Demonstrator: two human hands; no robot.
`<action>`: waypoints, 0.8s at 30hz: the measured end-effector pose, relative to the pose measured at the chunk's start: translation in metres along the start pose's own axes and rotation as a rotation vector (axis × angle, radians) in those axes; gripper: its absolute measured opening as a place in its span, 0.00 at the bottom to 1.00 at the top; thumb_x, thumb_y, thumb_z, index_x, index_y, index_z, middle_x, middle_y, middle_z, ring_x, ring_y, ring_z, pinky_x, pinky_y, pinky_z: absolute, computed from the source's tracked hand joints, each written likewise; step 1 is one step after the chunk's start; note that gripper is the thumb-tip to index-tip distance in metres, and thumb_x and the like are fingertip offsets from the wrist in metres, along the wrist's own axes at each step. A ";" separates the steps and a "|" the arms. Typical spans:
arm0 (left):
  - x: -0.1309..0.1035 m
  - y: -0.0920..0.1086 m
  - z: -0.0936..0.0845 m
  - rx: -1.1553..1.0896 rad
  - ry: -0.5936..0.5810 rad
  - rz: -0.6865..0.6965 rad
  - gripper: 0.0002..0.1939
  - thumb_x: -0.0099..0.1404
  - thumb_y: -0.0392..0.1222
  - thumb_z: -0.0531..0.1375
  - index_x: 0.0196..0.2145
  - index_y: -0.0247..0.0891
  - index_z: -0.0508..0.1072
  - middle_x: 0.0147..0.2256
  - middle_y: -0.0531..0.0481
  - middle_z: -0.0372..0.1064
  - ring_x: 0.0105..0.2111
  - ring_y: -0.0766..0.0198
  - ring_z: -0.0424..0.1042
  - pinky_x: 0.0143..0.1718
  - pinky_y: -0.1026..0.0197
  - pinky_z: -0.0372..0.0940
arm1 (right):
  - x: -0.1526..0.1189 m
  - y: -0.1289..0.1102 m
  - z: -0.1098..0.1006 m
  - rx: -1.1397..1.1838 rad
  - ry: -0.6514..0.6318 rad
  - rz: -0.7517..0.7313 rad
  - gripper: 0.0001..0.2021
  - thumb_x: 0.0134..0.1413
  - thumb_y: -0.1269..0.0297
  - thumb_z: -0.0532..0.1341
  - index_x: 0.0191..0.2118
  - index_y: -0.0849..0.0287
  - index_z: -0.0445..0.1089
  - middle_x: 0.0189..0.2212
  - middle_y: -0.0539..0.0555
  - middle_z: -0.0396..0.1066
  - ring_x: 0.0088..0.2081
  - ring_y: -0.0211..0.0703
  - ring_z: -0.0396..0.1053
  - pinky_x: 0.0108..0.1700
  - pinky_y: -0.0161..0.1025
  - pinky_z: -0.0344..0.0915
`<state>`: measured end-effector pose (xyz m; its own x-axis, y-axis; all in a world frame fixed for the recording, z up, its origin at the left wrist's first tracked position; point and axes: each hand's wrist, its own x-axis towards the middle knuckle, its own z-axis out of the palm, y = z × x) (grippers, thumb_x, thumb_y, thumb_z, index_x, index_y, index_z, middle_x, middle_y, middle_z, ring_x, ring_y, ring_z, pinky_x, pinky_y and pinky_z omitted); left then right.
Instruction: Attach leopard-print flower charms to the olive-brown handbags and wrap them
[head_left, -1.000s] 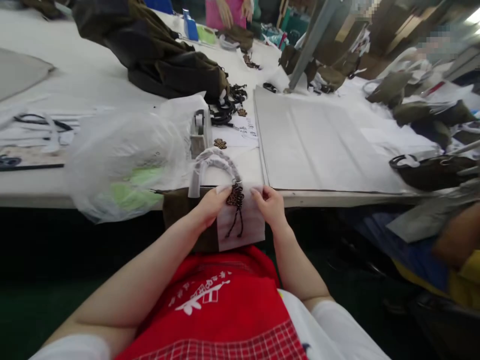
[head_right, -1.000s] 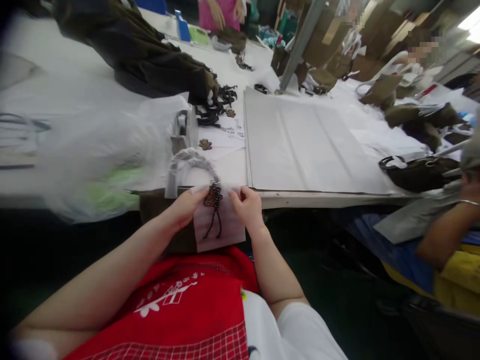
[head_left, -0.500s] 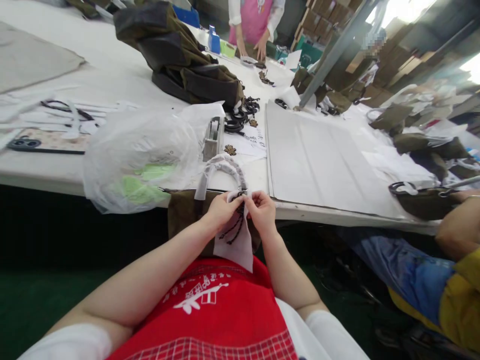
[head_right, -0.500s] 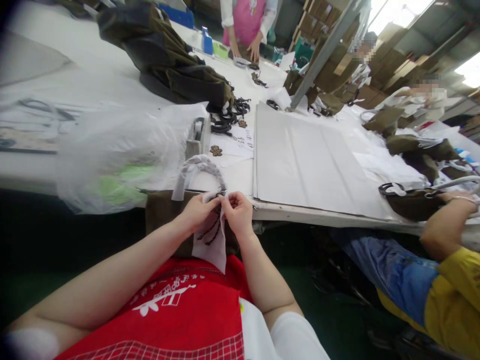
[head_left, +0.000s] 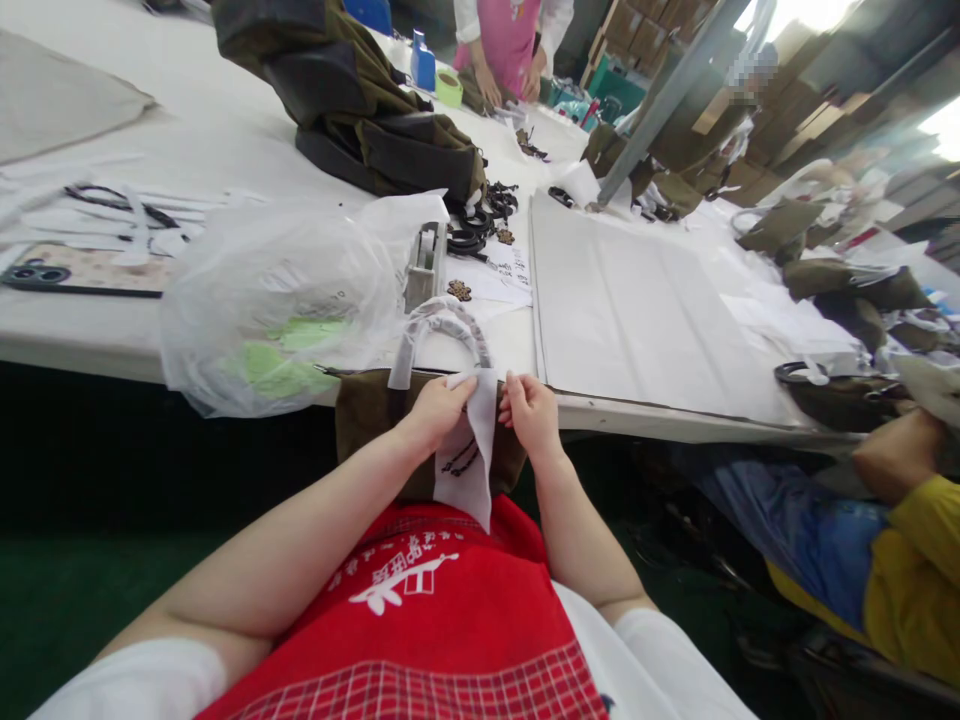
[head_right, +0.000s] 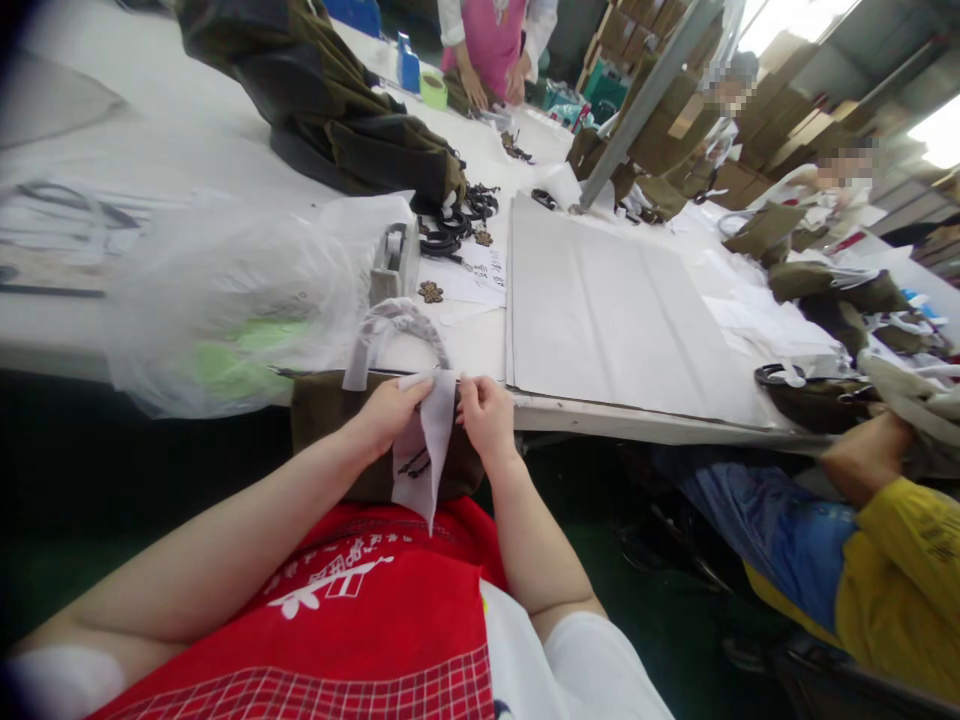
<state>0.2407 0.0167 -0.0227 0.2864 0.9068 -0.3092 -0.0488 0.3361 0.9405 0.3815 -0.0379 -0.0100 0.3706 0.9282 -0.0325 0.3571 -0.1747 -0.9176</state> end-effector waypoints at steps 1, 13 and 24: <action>0.000 0.001 -0.001 -0.040 -0.028 -0.034 0.18 0.51 0.53 0.64 0.28 0.33 0.76 0.26 0.48 0.75 0.27 0.60 0.71 0.30 0.60 0.65 | 0.000 0.000 -0.002 -0.075 0.006 0.001 0.24 0.54 0.39 0.55 0.28 0.57 0.66 0.18 0.48 0.67 0.18 0.38 0.66 0.21 0.32 0.60; 0.008 0.012 -0.026 0.520 -0.242 0.326 0.16 0.61 0.51 0.56 0.28 0.41 0.80 0.31 0.51 0.78 0.34 0.55 0.73 0.37 0.61 0.64 | 0.011 0.012 0.018 -0.224 0.049 -0.138 0.20 0.51 0.48 0.58 0.18 0.58 0.60 0.15 0.45 0.56 0.21 0.35 0.53 0.24 0.34 0.48; 0.007 0.019 0.000 0.409 0.009 0.231 0.17 0.58 0.40 0.59 0.46 0.34 0.74 0.21 0.54 0.65 0.26 0.61 0.65 0.34 0.61 0.60 | 0.008 0.009 0.033 -0.338 0.187 -0.139 0.19 0.50 0.49 0.58 0.18 0.56 0.56 0.15 0.43 0.53 0.21 0.36 0.51 0.25 0.35 0.46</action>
<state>0.2415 0.0300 -0.0068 0.3041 0.9489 -0.0843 0.2713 -0.0014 0.9625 0.3592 -0.0209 -0.0317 0.4371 0.8803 0.1842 0.6649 -0.1784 -0.7253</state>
